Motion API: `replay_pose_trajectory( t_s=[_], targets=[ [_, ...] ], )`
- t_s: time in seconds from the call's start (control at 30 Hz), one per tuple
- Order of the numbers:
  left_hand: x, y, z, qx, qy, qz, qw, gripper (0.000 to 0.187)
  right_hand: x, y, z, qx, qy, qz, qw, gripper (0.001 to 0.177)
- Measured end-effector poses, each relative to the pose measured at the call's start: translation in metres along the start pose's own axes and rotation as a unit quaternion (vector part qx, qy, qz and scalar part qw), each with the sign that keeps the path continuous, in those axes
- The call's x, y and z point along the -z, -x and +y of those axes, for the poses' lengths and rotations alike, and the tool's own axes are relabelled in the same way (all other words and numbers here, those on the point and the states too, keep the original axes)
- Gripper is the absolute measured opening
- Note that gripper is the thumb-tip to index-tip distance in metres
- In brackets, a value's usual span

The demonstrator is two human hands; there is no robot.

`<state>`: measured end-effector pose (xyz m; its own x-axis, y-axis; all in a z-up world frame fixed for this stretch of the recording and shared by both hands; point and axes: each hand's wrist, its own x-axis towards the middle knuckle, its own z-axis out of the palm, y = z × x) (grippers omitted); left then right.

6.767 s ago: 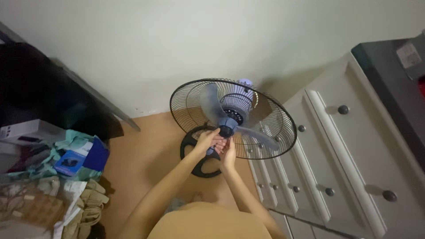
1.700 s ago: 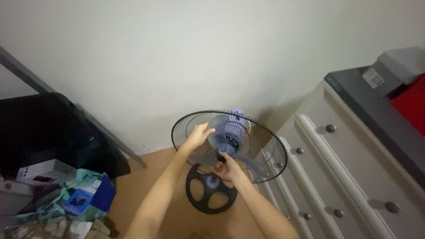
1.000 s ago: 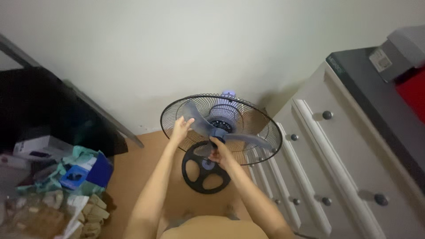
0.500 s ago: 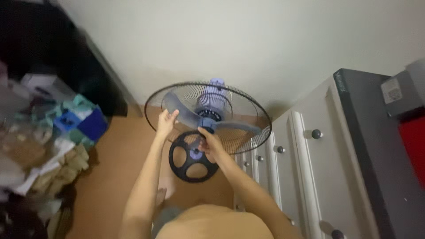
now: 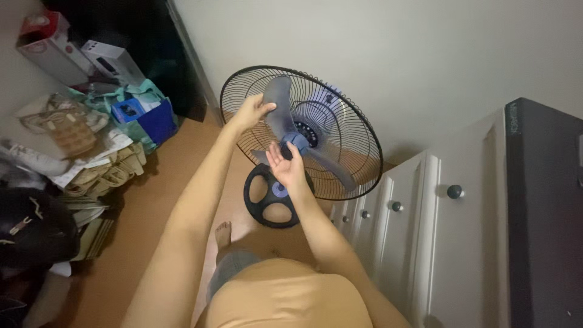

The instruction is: The person assembles a standing fan by attaching the fan blades to the motor hub, securing them with a nut, and then fitting the front protective cage. The task is performed by hand without tools.

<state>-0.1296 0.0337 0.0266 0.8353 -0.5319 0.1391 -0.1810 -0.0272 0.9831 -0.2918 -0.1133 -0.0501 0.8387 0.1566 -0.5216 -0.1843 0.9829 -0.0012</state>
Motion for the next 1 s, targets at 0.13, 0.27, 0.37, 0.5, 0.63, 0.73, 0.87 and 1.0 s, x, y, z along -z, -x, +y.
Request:
replay_pose_trajectory(
  t_s=[0.13, 0.27, 0.37, 0.5, 0.63, 0.73, 0.87, 1.0],
  targets=[
    [0.005, -0.004, -0.014, -0.021, -0.013, 0.0, 1.0, 0.024, 0.016, -0.032, -0.011, 0.014, 0.066, 0.076, 0.995, 0.032],
    [0.014, -0.001, -0.021, -0.025, -0.087, 0.012, 0.996, 0.023, 0.017, -0.033, -0.014, 0.017, 0.121, 0.088, 0.989, 0.031],
    [0.008, -0.005, -0.025, -0.006, 0.018, -0.012, 1.0, 0.023, 0.01, -0.021, -0.011, 0.044, 0.15, 0.136, 0.978, 0.026],
    [0.006, -0.008, -0.022, -0.005, -0.048, -0.008, 0.999, 0.025, 0.003, -0.01, -0.013, 0.027, 0.165, 0.114, 0.979, 0.03],
    [0.01, -0.01, -0.015, -0.002, -0.055, -0.04, 0.998, 0.026, 0.002, 0.005, -0.014, -0.045, 0.169, 0.075, 0.982, 0.042],
    [0.013, -0.01, -0.022, 0.049, -0.03, -0.046, 0.997, 0.029, 0.011, 0.015, -0.021, -0.073, 0.188, -0.003, 0.979, 0.052],
    [0.018, 0.019, -0.035, 0.061, 0.097, -0.01, 0.993, 0.043, 0.028, 0.033, -0.033, -0.078, 0.189, -0.093, 0.974, 0.063],
    [0.026, 0.058, -0.056, 0.132, 0.218, 0.098, 0.962, 0.048, 0.047, 0.058, -0.029, 0.033, 0.197, 0.026, 0.98, 0.063]
  ],
)
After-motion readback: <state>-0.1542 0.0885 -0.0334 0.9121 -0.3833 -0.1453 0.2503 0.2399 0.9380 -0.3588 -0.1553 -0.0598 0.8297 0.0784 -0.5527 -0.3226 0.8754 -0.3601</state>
